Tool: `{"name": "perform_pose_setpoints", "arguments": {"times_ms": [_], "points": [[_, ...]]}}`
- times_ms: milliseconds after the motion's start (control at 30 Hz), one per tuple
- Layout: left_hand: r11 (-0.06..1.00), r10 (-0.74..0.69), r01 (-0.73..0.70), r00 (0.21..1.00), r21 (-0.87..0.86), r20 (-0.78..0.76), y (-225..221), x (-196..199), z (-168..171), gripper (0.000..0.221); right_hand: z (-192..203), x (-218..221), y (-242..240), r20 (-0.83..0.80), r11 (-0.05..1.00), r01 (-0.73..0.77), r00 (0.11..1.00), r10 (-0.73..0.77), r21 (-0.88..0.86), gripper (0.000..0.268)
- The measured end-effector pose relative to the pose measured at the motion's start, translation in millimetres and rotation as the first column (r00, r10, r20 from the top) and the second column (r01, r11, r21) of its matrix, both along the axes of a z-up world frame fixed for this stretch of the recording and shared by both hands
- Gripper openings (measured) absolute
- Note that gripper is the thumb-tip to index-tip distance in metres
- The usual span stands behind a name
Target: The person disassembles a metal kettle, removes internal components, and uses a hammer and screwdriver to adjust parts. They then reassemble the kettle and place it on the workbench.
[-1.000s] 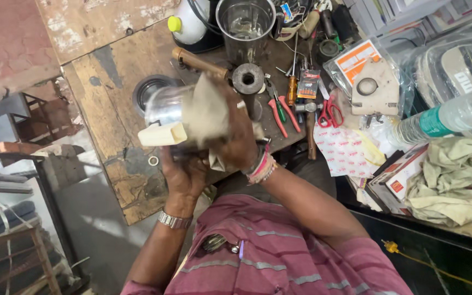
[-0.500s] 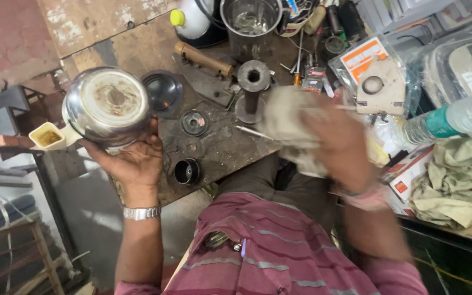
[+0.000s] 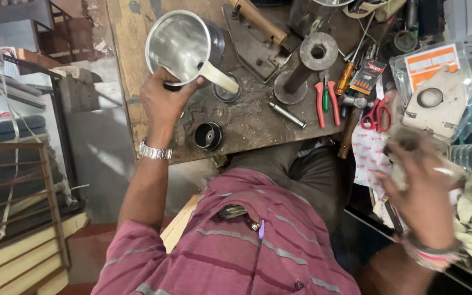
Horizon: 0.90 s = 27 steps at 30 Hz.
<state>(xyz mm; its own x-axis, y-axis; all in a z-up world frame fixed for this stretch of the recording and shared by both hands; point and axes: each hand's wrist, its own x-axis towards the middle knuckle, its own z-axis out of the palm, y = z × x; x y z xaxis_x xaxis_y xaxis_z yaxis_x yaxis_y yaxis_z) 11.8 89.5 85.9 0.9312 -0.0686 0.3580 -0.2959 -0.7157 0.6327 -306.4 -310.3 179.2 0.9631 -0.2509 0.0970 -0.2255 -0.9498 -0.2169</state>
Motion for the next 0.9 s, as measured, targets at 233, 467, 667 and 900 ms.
{"name": "perform_pose_setpoints", "arguments": {"times_ms": [233, 467, 667, 900], "points": [[0.963, 0.115, -0.079, 0.986, 0.259, -0.124, 33, 4, -18, 0.06, -26, 37, 47, -0.133, 0.948, -0.207, 0.961, 0.243, 0.242, 0.059], [0.9, 0.021, -0.089, 0.987, 0.426, 0.161, 37, -29, -20, 0.071, -30, 46, 65, -0.229, 0.937, -0.167, 0.943, 0.243, 0.308, 0.06], [0.658, -0.145, 0.497, 0.821, 0.566, -0.553, -11, -76, -31, 0.105, -45, 49, 83, -0.191, 0.913, -0.24, 0.93, 0.313, 0.329, 0.06], [0.875, -0.289, 0.437, 0.816, 0.207, -0.5, -19, -68, -94, 0.073, -49, 42, 91, -0.224, 0.903, -0.253, 0.913, 0.342, 0.348, 0.058]]}}
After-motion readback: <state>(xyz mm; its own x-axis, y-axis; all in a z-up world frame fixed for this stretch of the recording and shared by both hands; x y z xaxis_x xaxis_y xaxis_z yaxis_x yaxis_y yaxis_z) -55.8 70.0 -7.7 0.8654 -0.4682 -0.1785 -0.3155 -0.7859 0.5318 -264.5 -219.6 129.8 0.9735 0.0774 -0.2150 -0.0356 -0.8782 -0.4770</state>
